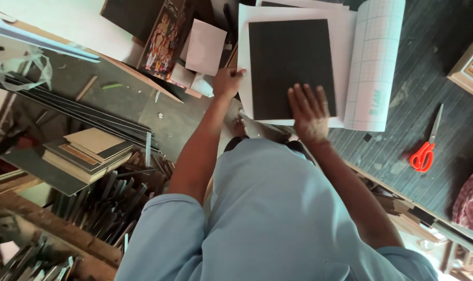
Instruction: Laminate and cut backings for religious picture frames in a workshop.
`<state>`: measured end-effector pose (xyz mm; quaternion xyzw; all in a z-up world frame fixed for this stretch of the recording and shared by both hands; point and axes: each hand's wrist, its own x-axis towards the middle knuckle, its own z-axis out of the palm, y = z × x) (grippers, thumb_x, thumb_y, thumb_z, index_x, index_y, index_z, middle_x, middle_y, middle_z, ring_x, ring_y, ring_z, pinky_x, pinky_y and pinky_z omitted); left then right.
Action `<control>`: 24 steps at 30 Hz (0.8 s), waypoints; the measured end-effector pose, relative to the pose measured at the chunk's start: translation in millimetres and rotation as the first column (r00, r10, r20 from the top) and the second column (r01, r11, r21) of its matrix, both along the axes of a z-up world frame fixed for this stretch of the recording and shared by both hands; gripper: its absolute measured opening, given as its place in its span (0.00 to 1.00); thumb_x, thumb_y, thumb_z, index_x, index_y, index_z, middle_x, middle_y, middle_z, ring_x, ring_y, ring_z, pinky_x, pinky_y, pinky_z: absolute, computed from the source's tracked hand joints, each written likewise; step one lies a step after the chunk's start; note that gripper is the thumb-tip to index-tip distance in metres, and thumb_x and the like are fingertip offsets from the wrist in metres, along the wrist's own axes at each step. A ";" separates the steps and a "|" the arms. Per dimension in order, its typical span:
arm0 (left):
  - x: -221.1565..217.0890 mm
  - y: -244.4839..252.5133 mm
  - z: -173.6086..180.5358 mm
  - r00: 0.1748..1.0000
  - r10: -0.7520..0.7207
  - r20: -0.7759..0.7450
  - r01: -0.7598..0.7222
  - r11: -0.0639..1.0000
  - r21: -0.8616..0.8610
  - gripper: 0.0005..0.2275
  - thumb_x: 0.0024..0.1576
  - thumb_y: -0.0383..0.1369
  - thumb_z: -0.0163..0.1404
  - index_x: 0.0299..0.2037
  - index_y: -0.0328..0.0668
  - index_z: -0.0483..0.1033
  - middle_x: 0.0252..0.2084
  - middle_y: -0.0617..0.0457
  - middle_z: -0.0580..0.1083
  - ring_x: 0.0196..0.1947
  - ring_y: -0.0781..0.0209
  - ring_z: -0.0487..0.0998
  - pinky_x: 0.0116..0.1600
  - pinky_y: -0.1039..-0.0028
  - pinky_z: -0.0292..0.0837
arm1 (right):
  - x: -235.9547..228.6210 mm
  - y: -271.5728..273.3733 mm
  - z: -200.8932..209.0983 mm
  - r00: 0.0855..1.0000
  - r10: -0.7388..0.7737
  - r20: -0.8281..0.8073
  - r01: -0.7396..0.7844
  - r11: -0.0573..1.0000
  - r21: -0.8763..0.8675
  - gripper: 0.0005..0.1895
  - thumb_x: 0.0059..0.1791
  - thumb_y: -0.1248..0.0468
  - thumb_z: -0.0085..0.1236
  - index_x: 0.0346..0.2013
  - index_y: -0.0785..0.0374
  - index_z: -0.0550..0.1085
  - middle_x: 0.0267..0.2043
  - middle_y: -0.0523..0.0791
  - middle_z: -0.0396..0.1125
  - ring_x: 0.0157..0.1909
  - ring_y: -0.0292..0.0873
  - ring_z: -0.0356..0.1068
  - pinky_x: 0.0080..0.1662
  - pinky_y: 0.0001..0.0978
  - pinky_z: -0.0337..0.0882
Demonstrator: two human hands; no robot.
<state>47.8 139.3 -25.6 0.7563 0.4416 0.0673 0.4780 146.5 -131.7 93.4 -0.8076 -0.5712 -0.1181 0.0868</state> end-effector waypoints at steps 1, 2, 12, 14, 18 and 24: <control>1.8 5.8 2.5 1.000 0.002 0.007 -0.002 1.000 -0.006 0.19 0.55 0.45 0.59 0.26 0.33 0.78 0.20 0.45 0.74 0.22 0.49 0.74 0.32 0.59 0.67 | -4.4 7.8 -0.9 1.000 0.002 0.007 -0.002 1.000 -0.006 0.25 0.51 0.75 0.53 0.64 0.61 0.74 0.67 0.48 0.68 0.70 0.50 0.65 0.74 0.52 0.57; -0.3 6.9 3.7 0.998 -0.014 -0.065 0.014 1.000 -0.009 0.21 0.57 0.47 0.58 0.26 0.33 0.78 0.22 0.44 0.74 0.24 0.49 0.76 0.34 0.59 0.68 | -12.8 11.1 -2.2 0.999 0.026 -0.039 -0.028 0.998 -0.049 0.26 0.51 0.74 0.53 0.66 0.62 0.72 0.70 0.50 0.64 0.73 0.52 0.61 0.74 0.52 0.57; -7.9 7.2 9.9 0.999 0.051 0.013 -0.051 0.998 0.031 0.16 0.59 0.43 0.55 0.35 0.34 0.80 0.30 0.40 0.77 0.31 0.42 0.77 0.40 0.59 0.69 | -1.3 4.2 -22.5 0.959 -0.070 -0.274 0.072 0.997 -0.003 0.41 0.47 0.57 0.71 0.71 0.65 0.63 0.69 0.56 0.57 0.68 0.59 0.58 0.64 0.54 0.64; -8.6 6.7 11.9 0.994 0.095 0.059 -0.097 0.995 0.031 0.15 0.58 0.42 0.56 0.34 0.35 0.81 0.29 0.41 0.77 0.30 0.45 0.77 0.39 0.61 0.70 | 9.7 -2.4 -31.0 0.936 -0.197 -0.292 0.202 0.979 -0.011 0.42 0.48 0.57 0.72 0.71 0.67 0.63 0.65 0.57 0.58 0.63 0.59 0.60 0.60 0.54 0.66; -12.8 6.6 13.1 0.965 0.197 0.172 -0.182 0.978 -0.098 0.14 0.56 0.39 0.59 0.31 0.33 0.80 0.25 0.47 0.76 0.26 0.55 0.74 0.35 0.65 0.69 | 30.2 -10.1 -47.4 0.850 -0.317 -0.421 0.356 0.934 0.016 0.44 0.46 0.58 0.74 0.69 0.74 0.62 0.55 0.58 0.61 0.55 0.60 0.63 0.53 0.53 0.69; -20.1 13.1 -23.1 0.899 0.270 0.344 -0.135 0.920 -0.368 0.11 0.57 0.30 0.58 0.28 0.26 0.78 0.28 0.57 0.79 0.28 0.70 0.69 0.35 0.72 0.68 | 29.6 1.1 -46.8 0.844 -0.228 -0.485 0.278 0.960 0.032 0.43 0.44 0.59 0.77 0.67 0.72 0.67 0.50 0.56 0.62 0.51 0.58 0.64 0.49 0.50 0.69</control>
